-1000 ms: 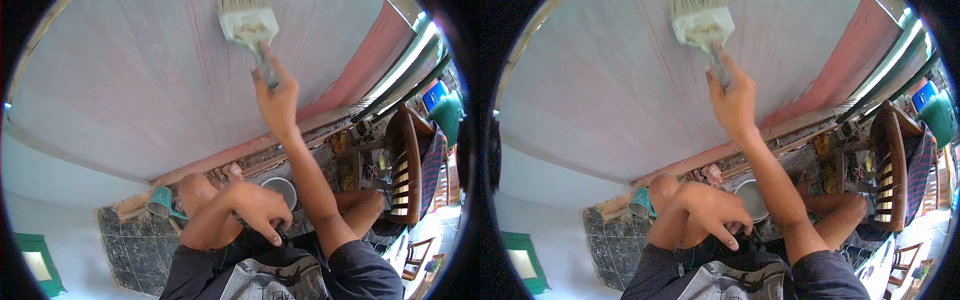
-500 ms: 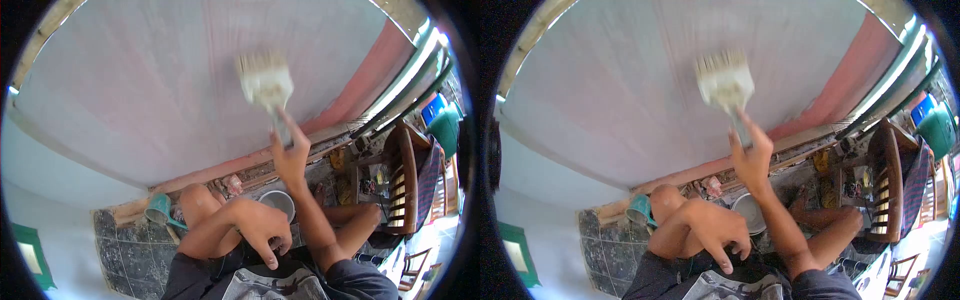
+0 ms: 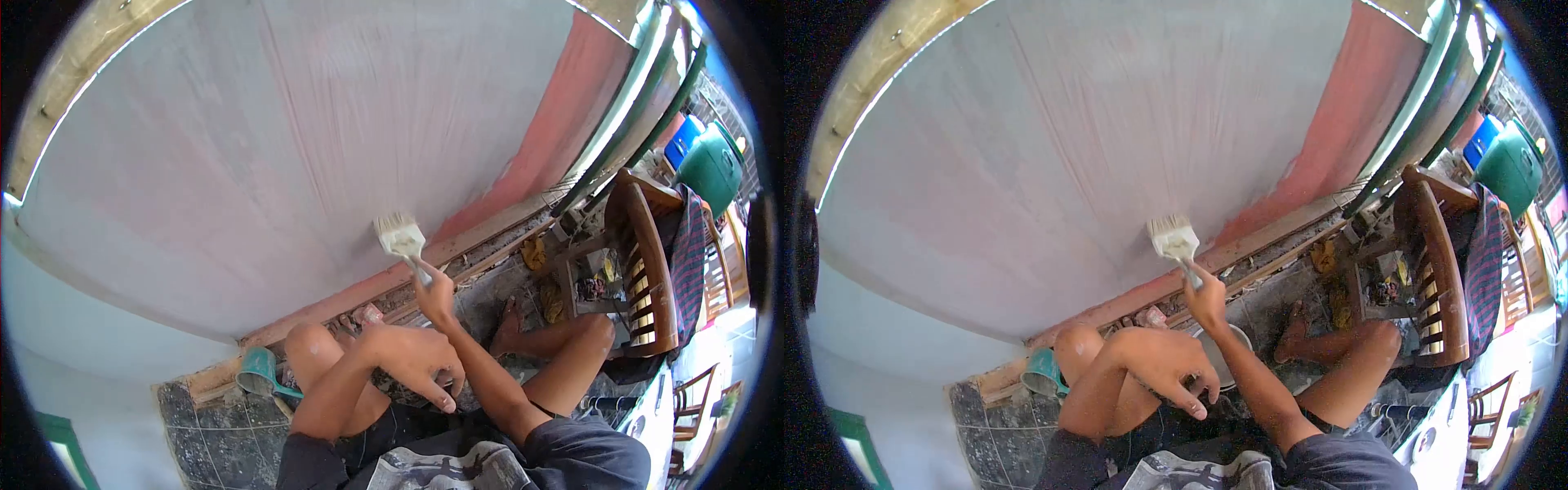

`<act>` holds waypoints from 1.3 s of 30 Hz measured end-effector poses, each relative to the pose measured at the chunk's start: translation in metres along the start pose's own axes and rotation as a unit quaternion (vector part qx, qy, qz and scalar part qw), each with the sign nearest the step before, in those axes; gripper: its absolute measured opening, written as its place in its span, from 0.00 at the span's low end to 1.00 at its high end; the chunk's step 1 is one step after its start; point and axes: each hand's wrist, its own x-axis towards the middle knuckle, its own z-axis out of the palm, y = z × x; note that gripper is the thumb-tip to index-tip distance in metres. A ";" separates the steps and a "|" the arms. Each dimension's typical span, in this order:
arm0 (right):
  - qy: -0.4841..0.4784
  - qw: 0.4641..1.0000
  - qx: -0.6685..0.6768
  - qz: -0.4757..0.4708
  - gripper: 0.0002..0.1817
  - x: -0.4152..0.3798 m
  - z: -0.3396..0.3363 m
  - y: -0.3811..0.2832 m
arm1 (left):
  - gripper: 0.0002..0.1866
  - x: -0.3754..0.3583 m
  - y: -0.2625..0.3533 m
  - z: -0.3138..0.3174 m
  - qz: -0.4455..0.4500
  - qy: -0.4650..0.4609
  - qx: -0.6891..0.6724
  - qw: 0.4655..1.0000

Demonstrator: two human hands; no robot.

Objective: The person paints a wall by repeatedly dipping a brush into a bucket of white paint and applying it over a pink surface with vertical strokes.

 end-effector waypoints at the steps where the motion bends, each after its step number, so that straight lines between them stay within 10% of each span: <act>1: 0.023 0.999 0.018 -0.035 0.22 -0.002 -0.008 -0.004 | 0.24 0.000 -0.001 0.003 0.011 0.000 0.002 1.000; 6: 0.149 0.953 0.023 -0.262 0.22 0.075 -0.078 -0.122 | 0.24 0.002 -0.004 0.009 0.023 -0.006 -0.016 1.000; 9: 0.135 0.972 0.011 -0.191 0.21 0.125 -0.111 -0.175 | 0.23 0.001 -0.003 -0.001 -0.001 0.003 -0.039 0.999; 16: 0.152 0.950 0.023 -0.272 0.21 0.115 -0.048 -0.037 | 0.24 0.006 -0.011 0.002 -0.143 0.078 0.073 0.984; 23: -0.132 0.967 -0.175 0.133 0.19 0.009 -0.023 0.087 | 0.22 0.014 -0.016 0.010 -0.133 0.061 0.031 0.989; 26: -0.049 0.984 -0.125 0.118 0.18 0.020 -0.047 0.050 | 0.23 0.011 -0.014 0.004 -0.141 0.055 0.042 0.988; 28: 0.109 0.986 -0.014 -0.128 0.19 0.045 -0.061 0.021 | 0.22 0.007 -0.012 0.000 -0.144 0.061 0.049 0.986; 32: 0.098 0.991 0.057 -0.073 0.19 0.087 -0.101 -0.098 | 0.21 0.007 -0.013 0.000 -0.141 0.053 0.036 0.988; 39: 0.122 0.975 0.095 -0.159 0.21 0.045 0.029 0.020 | 0.21 0.012 -0.015 -0.001 -0.138 0.042 0.034 0.989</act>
